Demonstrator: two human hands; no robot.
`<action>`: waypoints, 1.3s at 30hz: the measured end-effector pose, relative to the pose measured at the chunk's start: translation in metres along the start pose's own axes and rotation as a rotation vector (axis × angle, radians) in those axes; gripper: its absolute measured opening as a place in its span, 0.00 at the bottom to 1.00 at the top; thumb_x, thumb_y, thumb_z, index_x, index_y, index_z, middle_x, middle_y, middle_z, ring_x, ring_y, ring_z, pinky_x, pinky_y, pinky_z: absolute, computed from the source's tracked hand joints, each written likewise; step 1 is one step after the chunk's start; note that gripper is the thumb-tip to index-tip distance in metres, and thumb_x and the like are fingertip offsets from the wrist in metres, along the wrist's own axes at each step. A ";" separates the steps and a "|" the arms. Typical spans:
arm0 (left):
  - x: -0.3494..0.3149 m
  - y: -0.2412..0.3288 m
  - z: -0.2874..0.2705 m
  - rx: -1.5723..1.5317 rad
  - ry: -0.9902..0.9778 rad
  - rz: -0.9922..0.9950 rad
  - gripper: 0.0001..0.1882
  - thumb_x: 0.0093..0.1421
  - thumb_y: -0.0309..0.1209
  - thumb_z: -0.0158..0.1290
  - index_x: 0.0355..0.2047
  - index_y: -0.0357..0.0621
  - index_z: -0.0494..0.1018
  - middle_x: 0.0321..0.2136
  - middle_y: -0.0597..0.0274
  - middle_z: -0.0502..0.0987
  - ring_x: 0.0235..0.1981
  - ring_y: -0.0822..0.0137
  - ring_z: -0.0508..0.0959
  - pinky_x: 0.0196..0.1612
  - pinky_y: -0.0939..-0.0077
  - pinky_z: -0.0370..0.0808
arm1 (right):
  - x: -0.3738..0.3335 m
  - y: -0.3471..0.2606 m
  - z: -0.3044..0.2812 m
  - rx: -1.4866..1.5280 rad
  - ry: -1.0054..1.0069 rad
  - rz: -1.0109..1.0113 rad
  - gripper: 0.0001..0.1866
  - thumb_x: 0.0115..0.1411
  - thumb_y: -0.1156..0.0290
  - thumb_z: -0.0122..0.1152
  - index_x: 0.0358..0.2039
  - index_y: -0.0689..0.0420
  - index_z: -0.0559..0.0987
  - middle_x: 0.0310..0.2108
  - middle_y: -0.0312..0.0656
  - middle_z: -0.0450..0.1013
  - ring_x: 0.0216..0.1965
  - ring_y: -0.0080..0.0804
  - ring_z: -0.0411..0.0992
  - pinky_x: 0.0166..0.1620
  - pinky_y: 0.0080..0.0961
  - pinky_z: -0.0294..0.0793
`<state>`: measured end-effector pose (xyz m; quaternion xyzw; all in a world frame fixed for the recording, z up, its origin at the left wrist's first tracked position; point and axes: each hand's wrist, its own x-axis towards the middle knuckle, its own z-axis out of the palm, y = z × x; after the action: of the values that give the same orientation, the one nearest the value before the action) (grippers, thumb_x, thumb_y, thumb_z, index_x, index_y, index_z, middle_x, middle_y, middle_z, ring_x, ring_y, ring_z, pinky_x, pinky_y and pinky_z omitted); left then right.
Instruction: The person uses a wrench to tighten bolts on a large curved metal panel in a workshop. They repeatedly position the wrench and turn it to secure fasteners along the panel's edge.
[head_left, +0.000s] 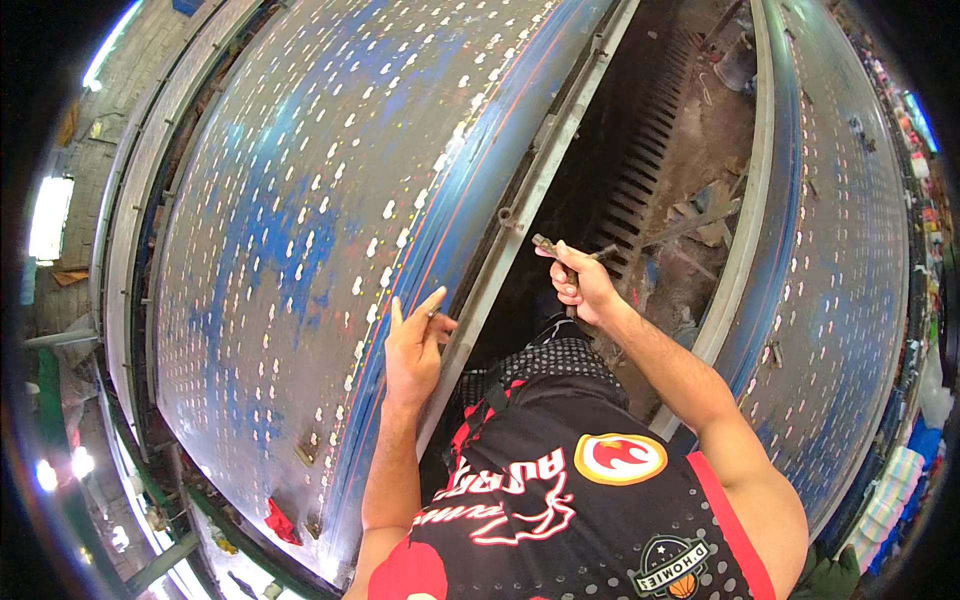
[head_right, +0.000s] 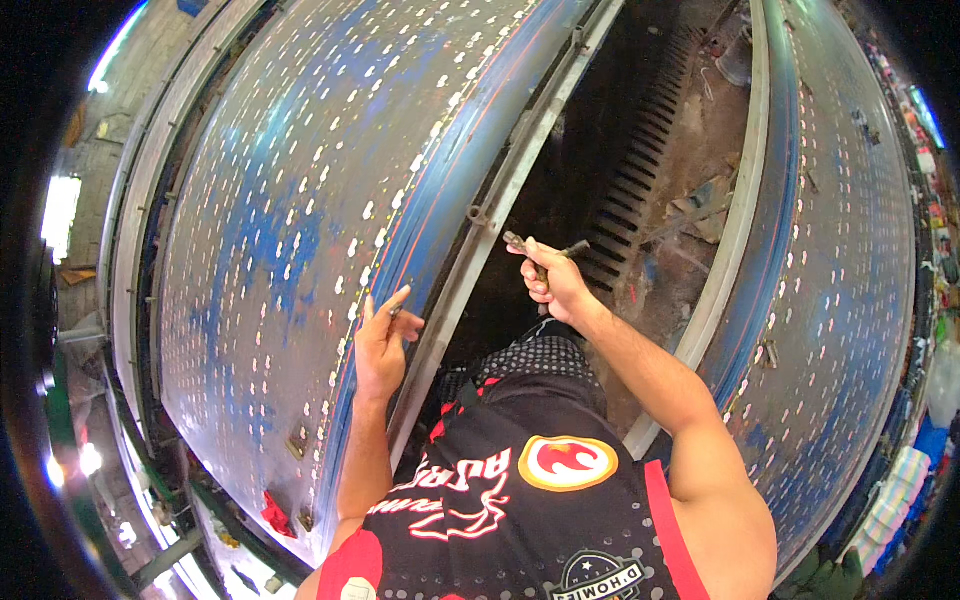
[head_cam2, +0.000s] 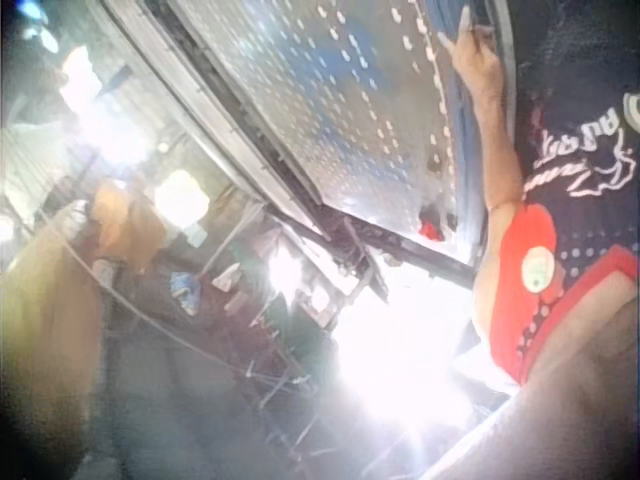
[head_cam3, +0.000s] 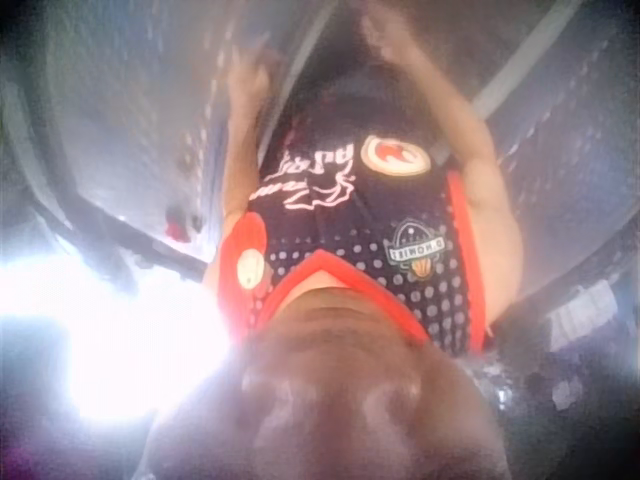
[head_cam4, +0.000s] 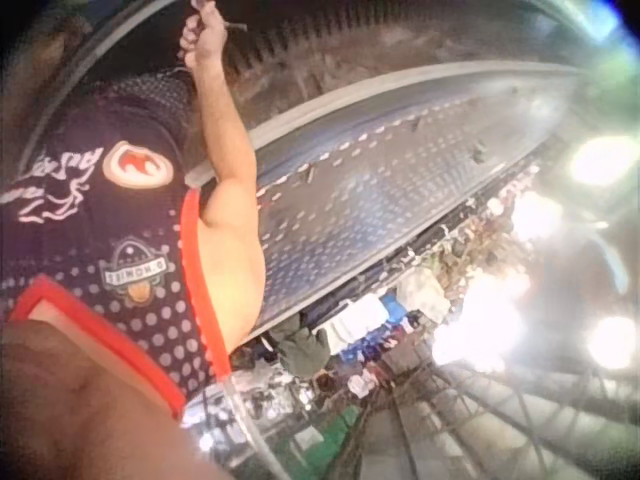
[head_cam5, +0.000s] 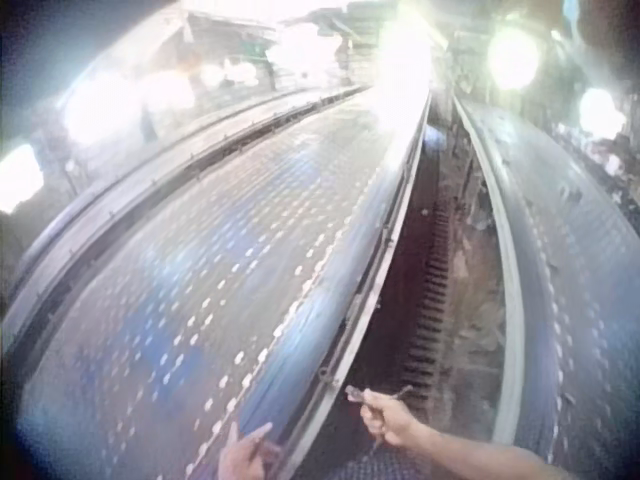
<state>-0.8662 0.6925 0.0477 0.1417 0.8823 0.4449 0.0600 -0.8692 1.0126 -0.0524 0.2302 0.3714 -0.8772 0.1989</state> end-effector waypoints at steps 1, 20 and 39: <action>0.015 0.008 0.009 0.003 -0.014 -0.007 0.25 0.70 0.16 0.47 0.65 0.46 0.76 0.30 0.64 0.86 0.25 0.68 0.81 0.79 0.39 0.49 | 0.006 -0.007 -0.005 0.007 -0.013 0.027 0.24 0.81 0.51 0.49 0.60 0.59 0.77 0.24 0.27 0.65 0.17 0.12 0.54 0.17 0.14 0.52; 0.135 0.009 0.080 -0.065 0.025 0.056 0.15 0.73 0.21 0.52 0.57 0.37 0.80 0.44 0.54 0.80 0.45 0.61 0.80 0.50 0.69 0.77 | 0.047 -0.053 -0.033 -0.041 -0.206 0.305 0.26 0.81 0.51 0.50 0.61 0.61 0.78 0.21 0.26 0.60 0.16 0.11 0.51 0.18 0.13 0.50; 0.147 0.019 0.101 -0.171 -0.080 -0.184 0.17 0.70 0.21 0.58 0.58 0.41 0.80 0.49 0.49 0.86 0.53 0.59 0.86 0.55 0.65 0.80 | 0.058 -0.041 -0.027 -0.452 -0.149 -0.010 0.18 0.78 0.59 0.58 0.57 0.58 0.83 0.22 0.25 0.67 0.19 0.12 0.58 0.21 0.17 0.56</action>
<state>-0.9792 0.8257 0.0053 0.0723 0.8474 0.5050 0.1473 -0.9307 1.0494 -0.0782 0.1125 0.5437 -0.7873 0.2679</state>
